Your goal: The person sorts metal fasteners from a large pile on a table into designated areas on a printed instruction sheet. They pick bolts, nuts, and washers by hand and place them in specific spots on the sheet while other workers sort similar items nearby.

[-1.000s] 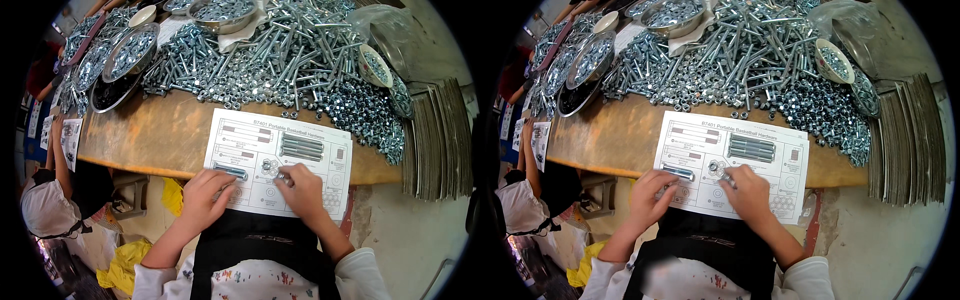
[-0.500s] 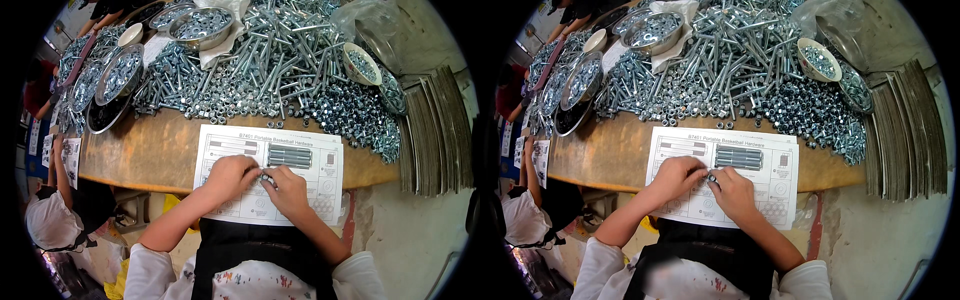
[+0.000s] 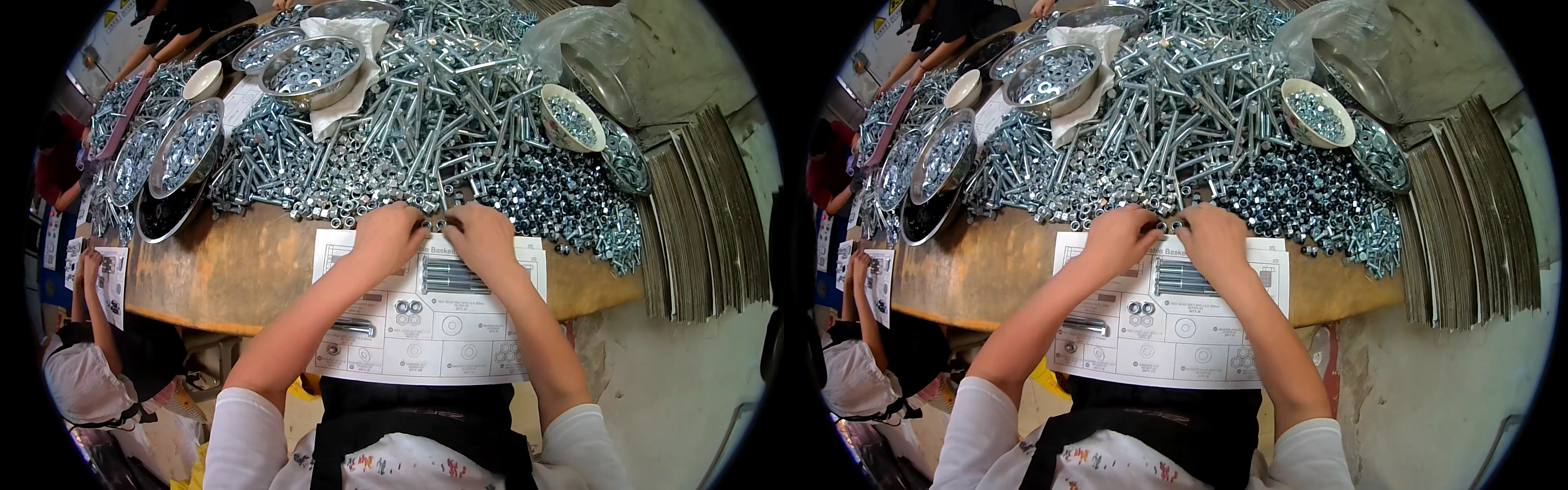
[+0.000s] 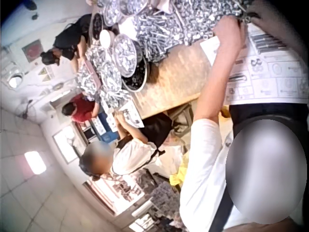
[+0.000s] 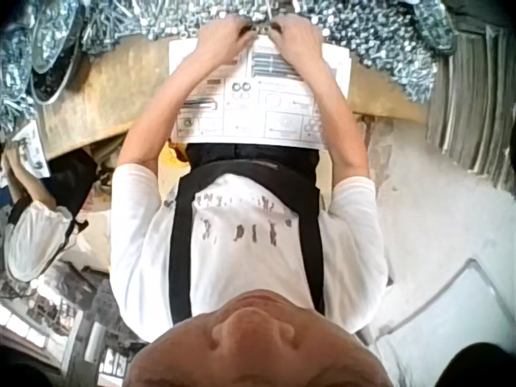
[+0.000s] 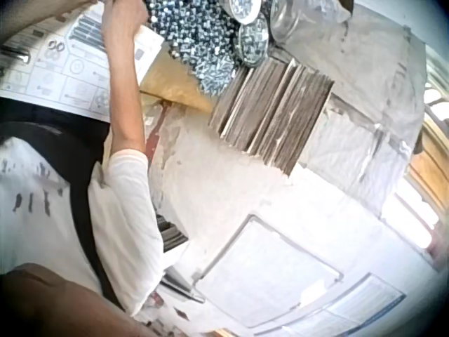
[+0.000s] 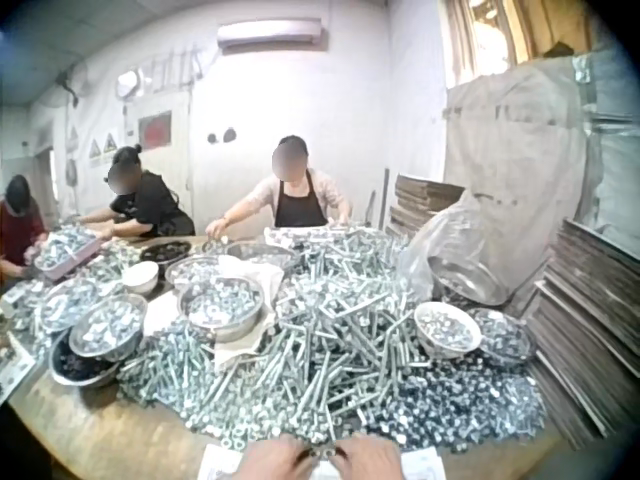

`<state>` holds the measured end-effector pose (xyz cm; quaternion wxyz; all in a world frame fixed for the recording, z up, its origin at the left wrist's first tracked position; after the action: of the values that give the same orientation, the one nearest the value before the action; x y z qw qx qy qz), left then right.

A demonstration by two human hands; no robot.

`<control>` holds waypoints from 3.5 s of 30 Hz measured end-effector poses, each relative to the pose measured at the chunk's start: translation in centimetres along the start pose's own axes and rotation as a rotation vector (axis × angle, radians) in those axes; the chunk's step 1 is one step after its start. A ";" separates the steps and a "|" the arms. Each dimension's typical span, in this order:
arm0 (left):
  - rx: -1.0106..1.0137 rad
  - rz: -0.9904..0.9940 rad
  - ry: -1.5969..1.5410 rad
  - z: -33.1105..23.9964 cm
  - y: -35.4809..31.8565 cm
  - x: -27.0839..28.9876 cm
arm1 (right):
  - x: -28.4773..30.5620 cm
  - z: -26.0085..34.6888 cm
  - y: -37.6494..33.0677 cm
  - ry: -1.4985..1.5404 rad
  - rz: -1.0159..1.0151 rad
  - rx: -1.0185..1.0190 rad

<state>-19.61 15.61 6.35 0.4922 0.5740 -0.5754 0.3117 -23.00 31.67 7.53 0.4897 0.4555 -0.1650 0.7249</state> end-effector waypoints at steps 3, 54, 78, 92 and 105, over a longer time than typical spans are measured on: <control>0.089 0.142 0.124 -0.1 1.9 -1.3 | -1.9 -0.9 1.7 -0.090 0.169 -0.034; -0.203 -0.103 -0.086 -4.0 5.5 -3.6 | 2.2 -6.1 -1.7 0.012 -0.136 -0.024; -0.347 -0.018 0.217 -4.4 5.6 -3.0 | 2.2 -7.0 -1.3 -0.021 0.013 0.014; -0.198 0.141 -0.049 -5.8 5.2 -3.3 | 2.2 -7.1 -1.5 -0.006 -0.026 0.058; -0.356 0.174 -0.258 -9.2 2.8 -0.6 | 8.7 -5.3 -8.0 0.158 -0.130 0.066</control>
<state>-20.47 24.70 9.34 0.4791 0.4614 -0.7269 0.1707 -19.69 43.91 10.21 0.5321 0.4223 -0.0721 0.7303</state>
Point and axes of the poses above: each hand's wrist, its own y-axis towards the middle knuckle, its own x-axis out of the back of the hand, z = x × y, the point moved 4 cm from there along y, towards the middle knuckle, and after that the axes turned 10 degrees about y, right-handed, at the moved point
